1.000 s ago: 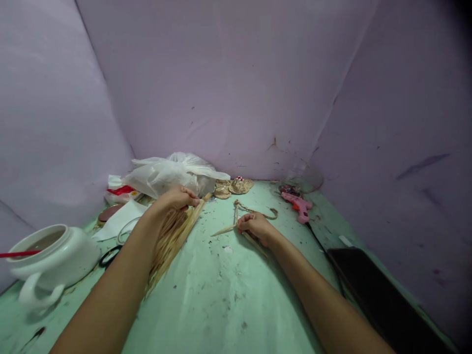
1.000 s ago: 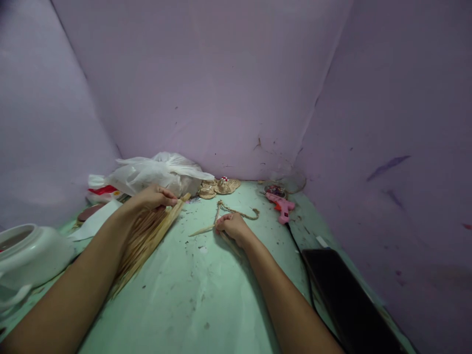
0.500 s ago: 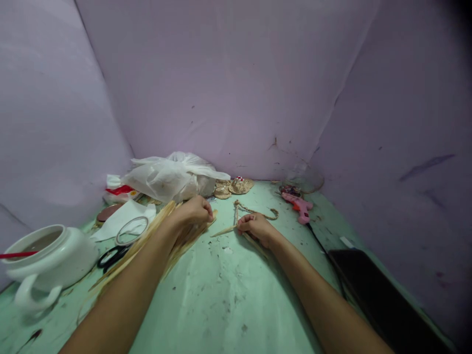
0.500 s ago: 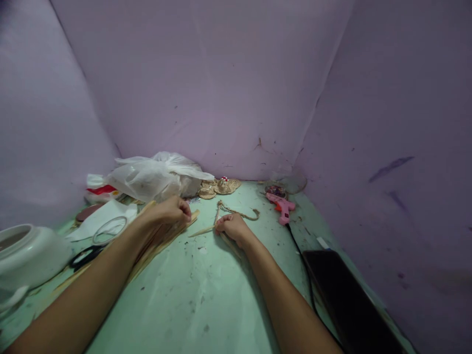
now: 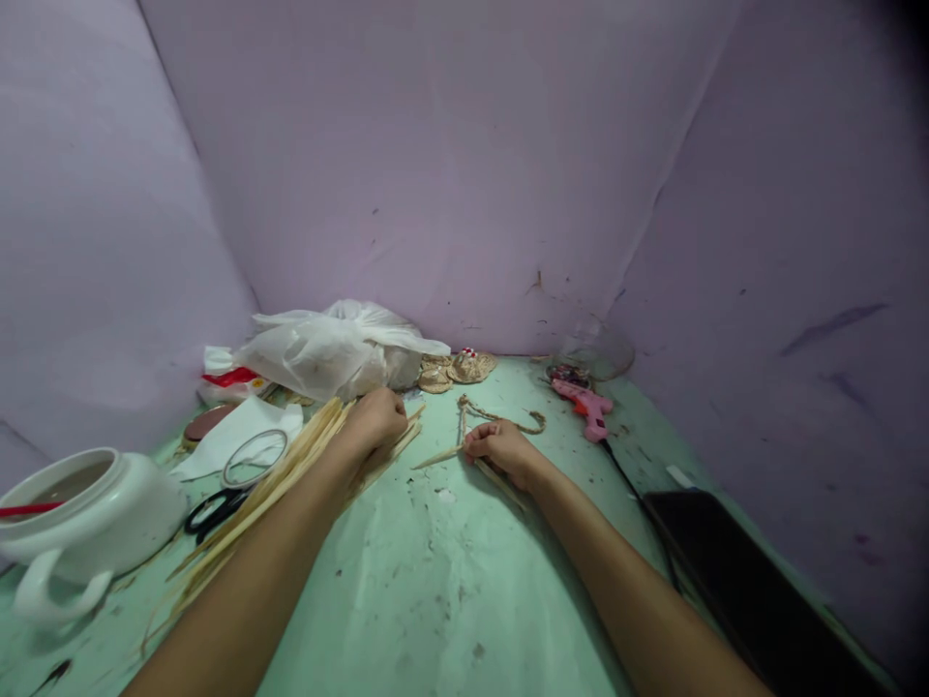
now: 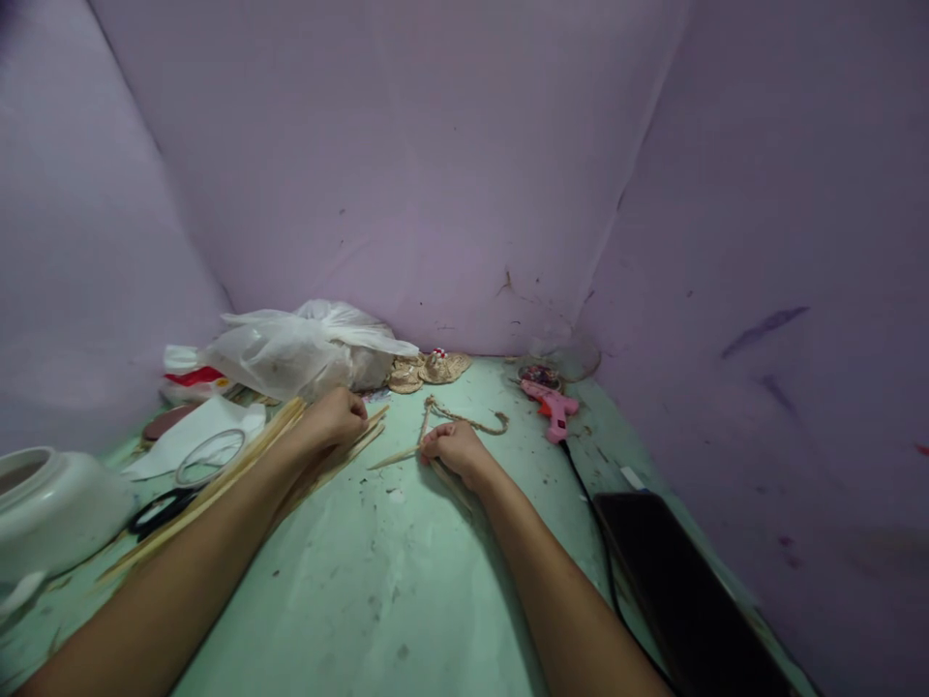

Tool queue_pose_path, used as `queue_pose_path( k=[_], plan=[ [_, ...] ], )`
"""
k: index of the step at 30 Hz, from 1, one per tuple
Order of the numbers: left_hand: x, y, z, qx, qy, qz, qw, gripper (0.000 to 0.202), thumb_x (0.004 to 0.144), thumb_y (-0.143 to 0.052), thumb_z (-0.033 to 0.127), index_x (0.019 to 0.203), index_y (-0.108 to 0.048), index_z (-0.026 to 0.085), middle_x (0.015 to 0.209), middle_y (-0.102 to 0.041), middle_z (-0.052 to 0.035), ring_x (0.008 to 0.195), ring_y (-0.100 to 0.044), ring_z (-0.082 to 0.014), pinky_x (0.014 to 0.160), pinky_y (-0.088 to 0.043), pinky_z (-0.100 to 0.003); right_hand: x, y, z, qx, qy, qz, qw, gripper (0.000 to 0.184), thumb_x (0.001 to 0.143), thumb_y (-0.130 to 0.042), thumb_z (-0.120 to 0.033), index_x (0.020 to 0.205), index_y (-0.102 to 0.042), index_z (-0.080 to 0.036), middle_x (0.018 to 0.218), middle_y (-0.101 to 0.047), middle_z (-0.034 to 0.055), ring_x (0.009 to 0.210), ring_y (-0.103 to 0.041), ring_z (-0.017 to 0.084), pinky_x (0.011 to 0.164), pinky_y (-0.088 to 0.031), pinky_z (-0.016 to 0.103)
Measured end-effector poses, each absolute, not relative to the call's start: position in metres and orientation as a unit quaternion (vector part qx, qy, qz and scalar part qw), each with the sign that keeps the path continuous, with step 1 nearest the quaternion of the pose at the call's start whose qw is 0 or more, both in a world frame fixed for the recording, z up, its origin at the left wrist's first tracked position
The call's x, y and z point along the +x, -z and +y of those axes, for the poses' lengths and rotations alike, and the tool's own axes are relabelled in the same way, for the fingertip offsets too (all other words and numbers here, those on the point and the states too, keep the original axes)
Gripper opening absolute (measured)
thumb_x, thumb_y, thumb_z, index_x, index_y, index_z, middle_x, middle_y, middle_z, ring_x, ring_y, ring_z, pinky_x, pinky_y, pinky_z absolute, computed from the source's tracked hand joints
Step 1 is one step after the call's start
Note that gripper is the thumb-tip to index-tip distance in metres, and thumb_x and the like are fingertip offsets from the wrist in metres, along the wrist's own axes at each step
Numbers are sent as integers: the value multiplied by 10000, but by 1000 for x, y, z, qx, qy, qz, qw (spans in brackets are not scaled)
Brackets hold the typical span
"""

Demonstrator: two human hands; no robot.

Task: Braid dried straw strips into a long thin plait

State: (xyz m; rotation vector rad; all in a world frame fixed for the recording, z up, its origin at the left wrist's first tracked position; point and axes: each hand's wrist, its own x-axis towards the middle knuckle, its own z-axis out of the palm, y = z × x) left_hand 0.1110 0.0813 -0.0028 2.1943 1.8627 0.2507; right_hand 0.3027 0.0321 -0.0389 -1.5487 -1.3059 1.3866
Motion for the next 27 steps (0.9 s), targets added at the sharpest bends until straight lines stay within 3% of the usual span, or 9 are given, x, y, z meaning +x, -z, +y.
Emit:
queue_pose_path(
  k=[6,13,20,22,25,27],
  plan=[
    [125,-11,68,803,-76,545,229,161,533,-541,231,619,-655,156,578,-592,-8,555,-502,-125,510,-325,-208,304,40,32,-573,-549,-496,352,26,525,-520,-110,519,-542,-124,382,-445,-50,317,-235,25,349,-130,202],
    [136,10,61,799,-82,564,193,181,536,-468,163,588,-642,162,551,-586,-21,523,-478,-121,475,-290,-219,310,44,36,-547,-577,-495,349,33,524,-508,-119,527,-540,-124,396,-457,-43,302,-218,24,337,-99,203],
    [131,9,68,787,-86,508,339,200,526,-491,156,654,-643,135,586,-579,-4,554,-476,-110,509,-327,-189,311,51,39,-550,-584,-479,357,62,521,-534,-141,576,-559,-126,419,-502,-32,305,-234,28,337,-98,203],
    [130,3,68,777,-105,556,277,193,552,-479,157,658,-638,130,597,-578,-24,584,-488,-133,525,-327,-207,311,51,39,-550,-583,-478,359,66,521,-542,-145,582,-557,-128,431,-514,-30,308,-236,27,337,-95,204],
    [121,-11,71,742,-132,652,79,188,593,-479,180,681,-638,133,669,-595,-87,670,-519,-195,582,-333,-254,312,48,37,-544,-592,-471,362,61,517,-549,-146,575,-544,-130,437,-515,-32,308,-247,25,336,-102,201],
    [112,-20,73,738,-121,664,20,189,596,-485,183,696,-640,142,706,-602,-109,708,-530,-218,610,-336,-269,312,44,36,-534,-614,-453,365,63,520,-553,-154,577,-533,-134,441,-516,-35,307,-268,27,335,-116,198]
  ],
)
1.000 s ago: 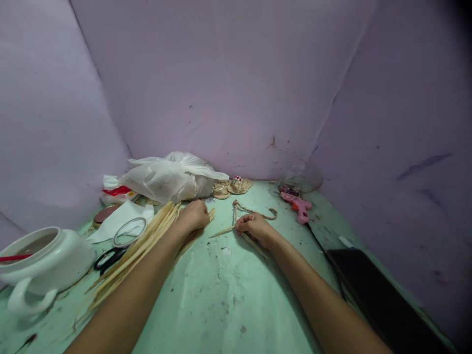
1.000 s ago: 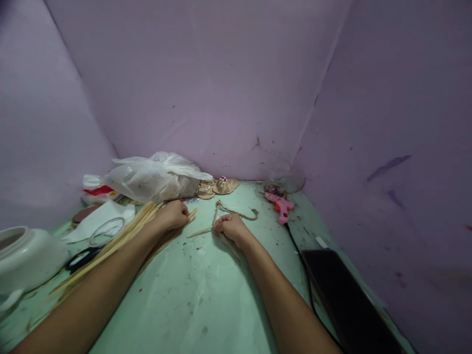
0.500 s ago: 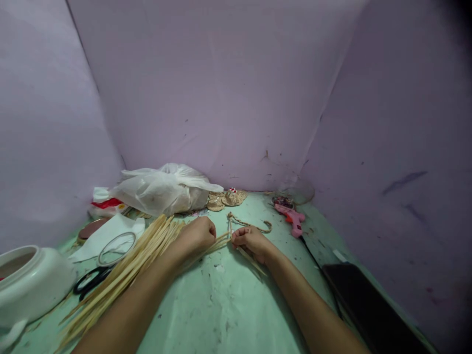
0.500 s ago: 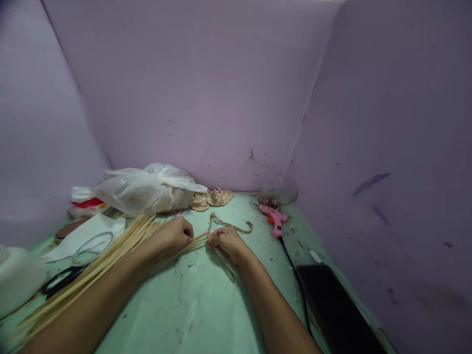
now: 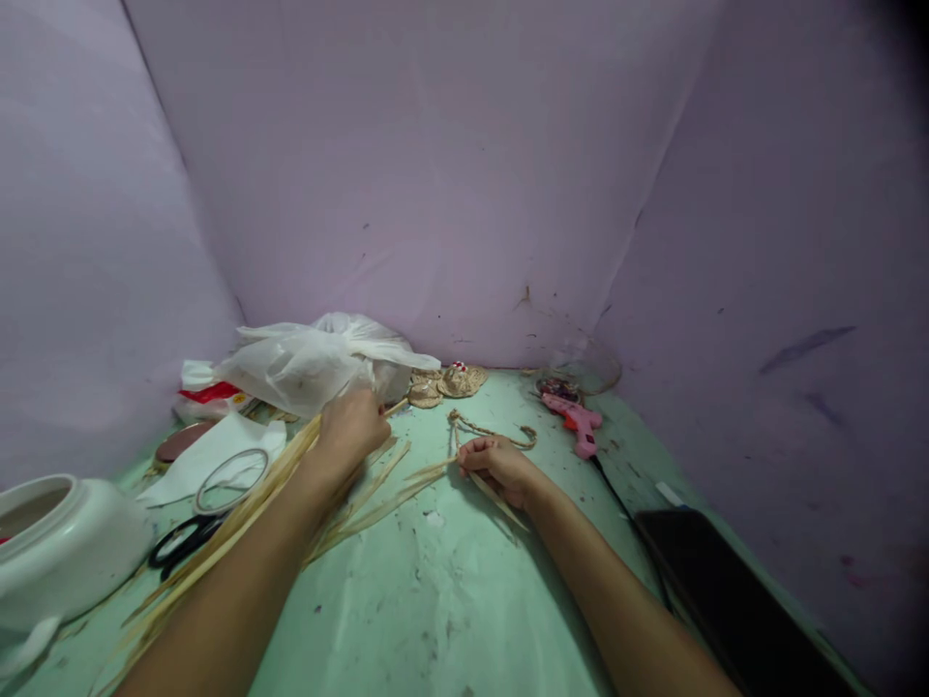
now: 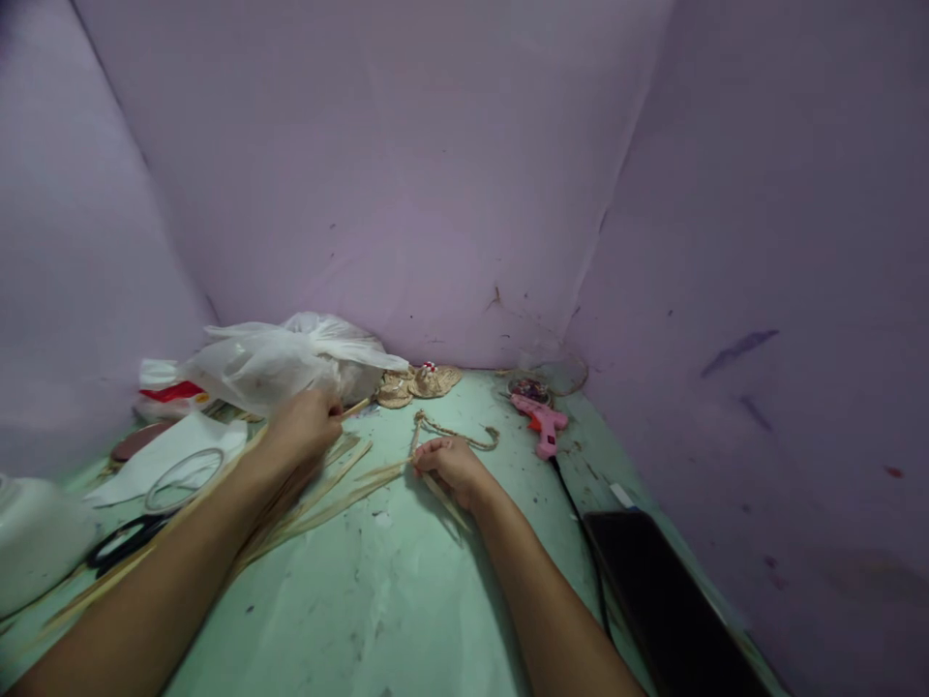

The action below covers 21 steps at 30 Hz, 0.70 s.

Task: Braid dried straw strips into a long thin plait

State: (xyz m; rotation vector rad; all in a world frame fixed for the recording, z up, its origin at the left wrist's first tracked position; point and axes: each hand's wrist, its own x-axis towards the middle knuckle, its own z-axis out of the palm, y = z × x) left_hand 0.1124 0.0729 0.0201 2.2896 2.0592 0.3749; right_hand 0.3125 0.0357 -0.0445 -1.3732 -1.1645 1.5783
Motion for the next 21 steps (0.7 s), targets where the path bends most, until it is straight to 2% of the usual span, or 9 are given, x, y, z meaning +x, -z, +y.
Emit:
queue_pose_path(
  k=[5,10,15,21],
  plan=[
    [111,-15,75,768,-89,628,85,165,557,-518,171,671,-637,151,675,-606,-80,666,-535,-188,587,-336,-241,312,40,34,-537,-621,-441,363,71,520,-553,-157,583,-531,-134,453,-528,-38,303,-269,26,336,-110,202],
    [134,11,66,791,-50,568,222,143,539,-529,224,612,-636,164,604,-599,-34,553,-513,-145,504,-322,-222,312,42,34,-538,-620,-448,354,54,514,-548,-146,564,-531,-132,430,-508,-41,311,-291,30,344,-126,200],
    [143,19,58,786,-33,584,198,177,499,-483,151,586,-637,154,577,-596,-51,508,-488,-138,471,-298,-228,312,42,34,-545,-602,-466,351,48,517,-546,-146,561,-539,-129,438,-516,-36,312,-266,27,349,-113,205],
    [146,19,61,793,-143,539,244,167,528,-466,177,583,-620,137,534,-563,-24,513,-477,-121,453,-287,-209,312,46,35,-546,-586,-491,343,44,520,-534,-139,559,-553,-128,407,-482,-42,313,-238,25,353,-109,209]
  ],
)
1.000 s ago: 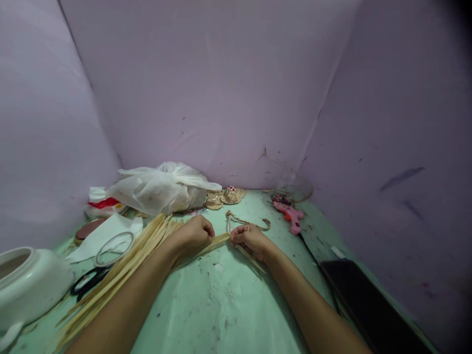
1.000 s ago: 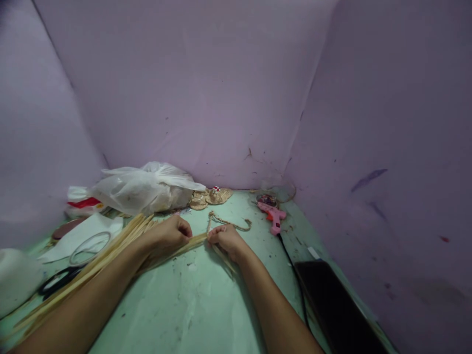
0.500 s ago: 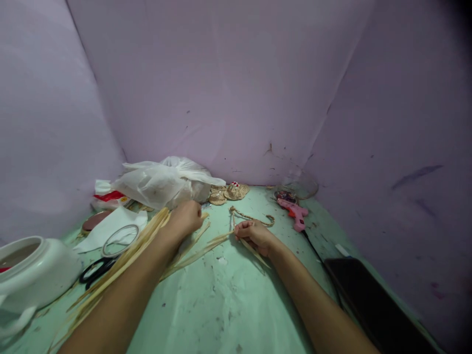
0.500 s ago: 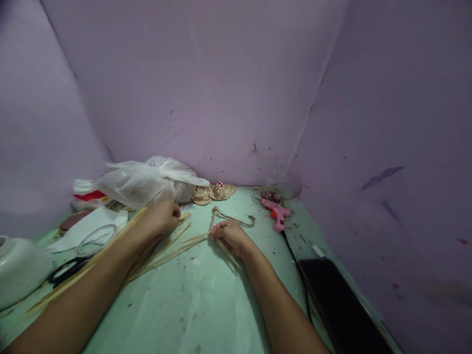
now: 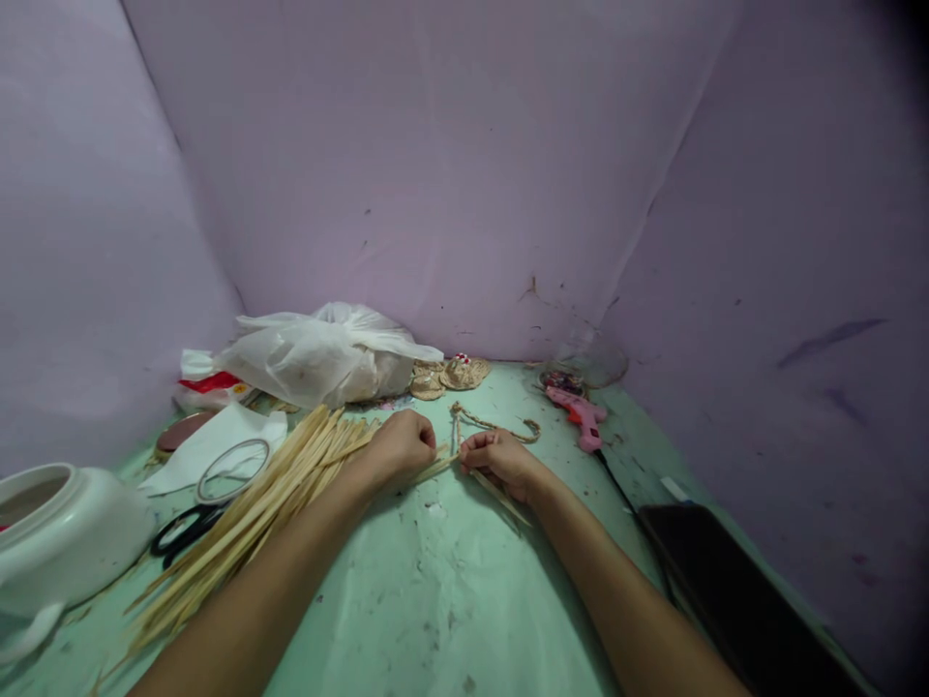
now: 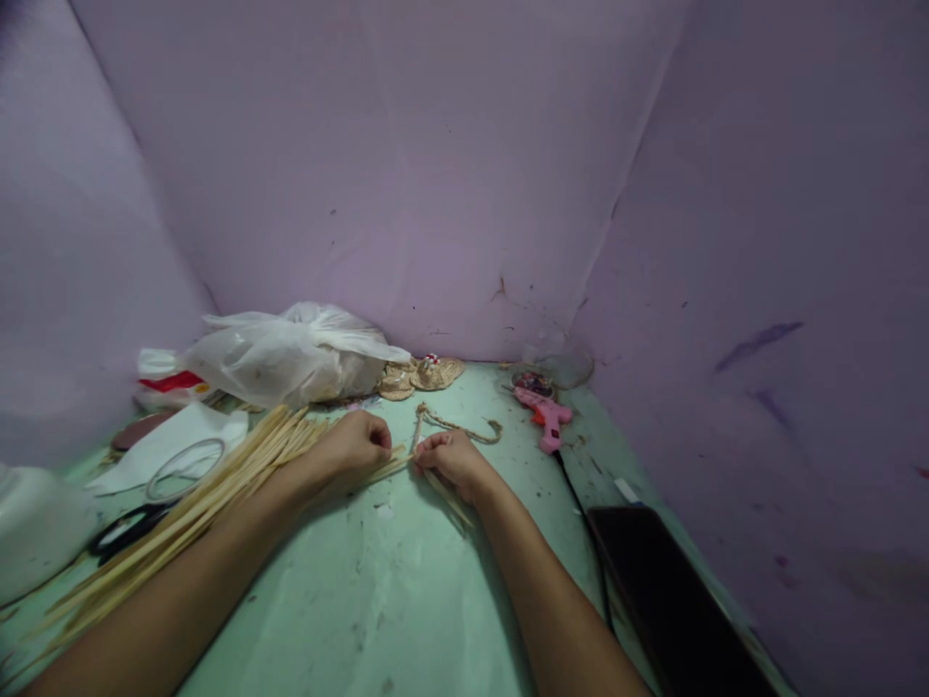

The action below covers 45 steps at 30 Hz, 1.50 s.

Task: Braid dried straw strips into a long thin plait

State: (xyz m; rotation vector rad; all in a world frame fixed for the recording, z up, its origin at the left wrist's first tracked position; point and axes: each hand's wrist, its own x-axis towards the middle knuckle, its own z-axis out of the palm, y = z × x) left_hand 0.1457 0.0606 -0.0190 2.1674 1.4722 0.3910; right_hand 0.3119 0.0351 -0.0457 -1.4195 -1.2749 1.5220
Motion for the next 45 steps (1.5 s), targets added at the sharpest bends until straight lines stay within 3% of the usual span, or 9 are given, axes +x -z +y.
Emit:
queue_pose_path(
  k=[5,12,17,22,26,34,41,45],
  plan=[
    [151,25,56,773,-164,507,343,193,535,-498,244,596,-626,113,508,-517,2,478,-413,-97,435,-284,-202,312,48,36,-544,-585,-492,346,35,528,-534,-145,552,-554,-131,379,-446,-56,310,-225,26,350,-105,209],
    [152,31,61,722,-153,527,422,175,505,-465,177,600,-601,121,454,-454,28,430,-381,-79,422,-288,-195,310,44,35,-554,-577,-490,346,48,518,-523,-125,550,-559,-128,381,-463,-51,308,-228,30,348,-107,211],
    [153,32,65,690,-156,543,452,143,496,-453,161,582,-563,130,432,-413,39,399,-343,-69,399,-258,-195,307,40,34,-569,-567,-483,349,52,510,-519,-112,547,-551,-129,414,-498,-40,310,-241,29,342,-119,208],
    [146,2,62,696,-212,561,394,66,496,-466,153,524,-522,131,442,-416,35,442,-340,-67,422,-258,-188,307,43,35,-564,-565,-490,350,45,509,-514,-102,525,-545,-130,388,-479,-48,315,-243,32,345,-129,205],
    [143,-5,59,706,-170,498,474,135,528,-504,226,598,-566,128,448,-411,44,408,-304,-53,405,-234,-188,310,48,36,-558,-563,-501,348,42,515,-519,-111,535,-550,-130,401,-490,-48,318,-240,31,344,-125,203],
    [152,36,59,754,-195,524,346,172,541,-480,206,612,-606,113,500,-479,13,445,-363,-70,399,-229,-187,312,55,39,-541,-576,-501,354,44,525,-536,-130,558,-564,-130,406,-488,-43,330,-275,39,344,-148,200],
    [153,23,53,783,-171,512,309,182,579,-477,237,592,-617,122,475,-476,11,446,-388,-83,405,-248,-193,311,52,38,-545,-569,-500,359,46,516,-521,-116,541,-557,-130,396,-478,-46,318,-245,33,337,-121,201],
    [156,19,52,804,-152,509,268,174,570,-495,221,604,-642,134,525,-547,-9,502,-456,-105,463,-295,-202,311,50,37,-538,-581,-494,360,39,520,-524,-123,544,-555,-127,413,-500,-38,322,-260,33,338,-128,200]
  ],
)
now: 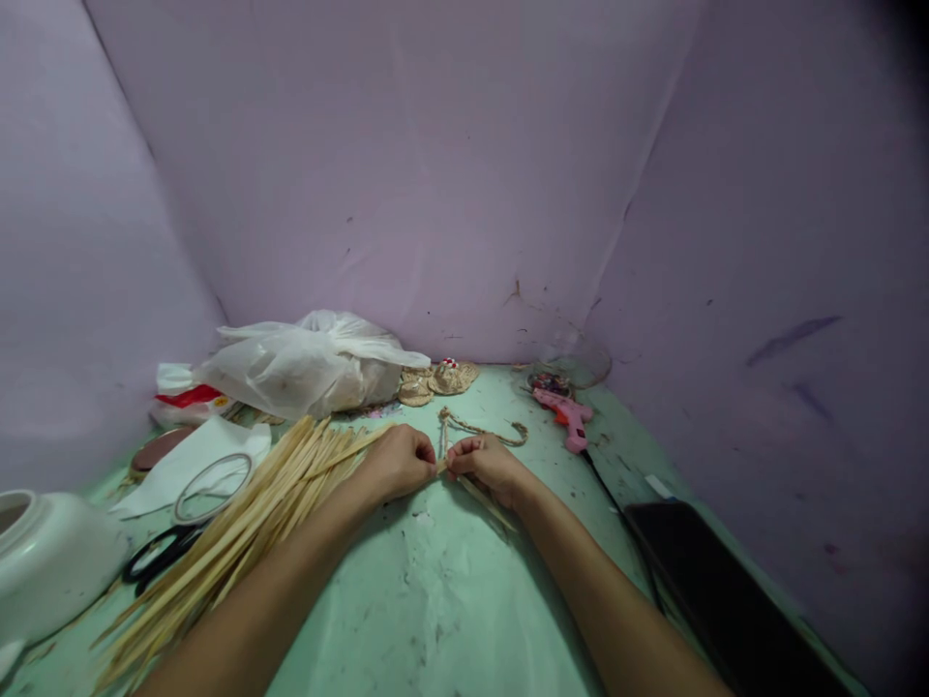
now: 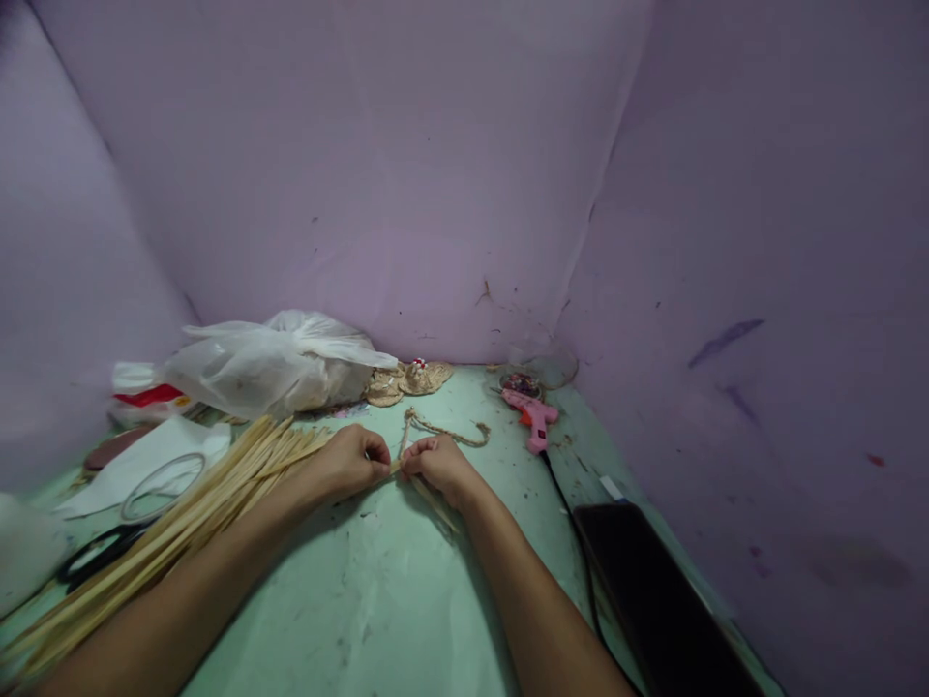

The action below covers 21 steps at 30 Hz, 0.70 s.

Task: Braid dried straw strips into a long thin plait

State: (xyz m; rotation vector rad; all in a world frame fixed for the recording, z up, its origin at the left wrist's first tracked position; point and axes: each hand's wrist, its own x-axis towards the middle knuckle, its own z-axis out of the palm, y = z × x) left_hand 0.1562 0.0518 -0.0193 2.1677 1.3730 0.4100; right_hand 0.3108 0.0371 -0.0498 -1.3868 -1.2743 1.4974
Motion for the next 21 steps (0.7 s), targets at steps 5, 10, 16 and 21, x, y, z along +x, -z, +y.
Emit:
queue_pose_path(
  k=[5,10,16,21],
  plan=[
    [161,16,48,816,-126,526,205,190,597,-512,268,637,-663,160,594,-604,-35,566,-500,-124,530,-323,-213,311,49,37,-535,-598,-473,363,50,515,-535,-123,558,-559,-126,422,-518,-40,315,-276,29,339,-136,195],
    [163,15,42,820,-125,538,149,218,638,-483,277,657,-676,177,597,-611,-46,570,-506,-132,522,-292,-227,312,49,37,-523,-603,-480,362,21,539,-547,-148,544,-553,-129,372,-451,-59,303,-237,27,338,-112,203],
    [167,27,45,802,-173,537,195,233,631,-510,329,624,-654,147,560,-585,-40,540,-483,-123,484,-273,-219,309,46,35,-524,-590,-487,374,33,534,-570,-147,547,-548,-127,403,-481,-52,317,-248,23,347,-125,196],
    [173,39,50,742,-205,561,305,97,557,-524,201,564,-578,122,479,-524,-12,467,-465,-104,432,-287,-195,306,45,34,-517,-578,-499,386,100,500,-611,-161,553,-539,-117,438,-511,-36,369,-324,30,383,-202,176]
  ],
)
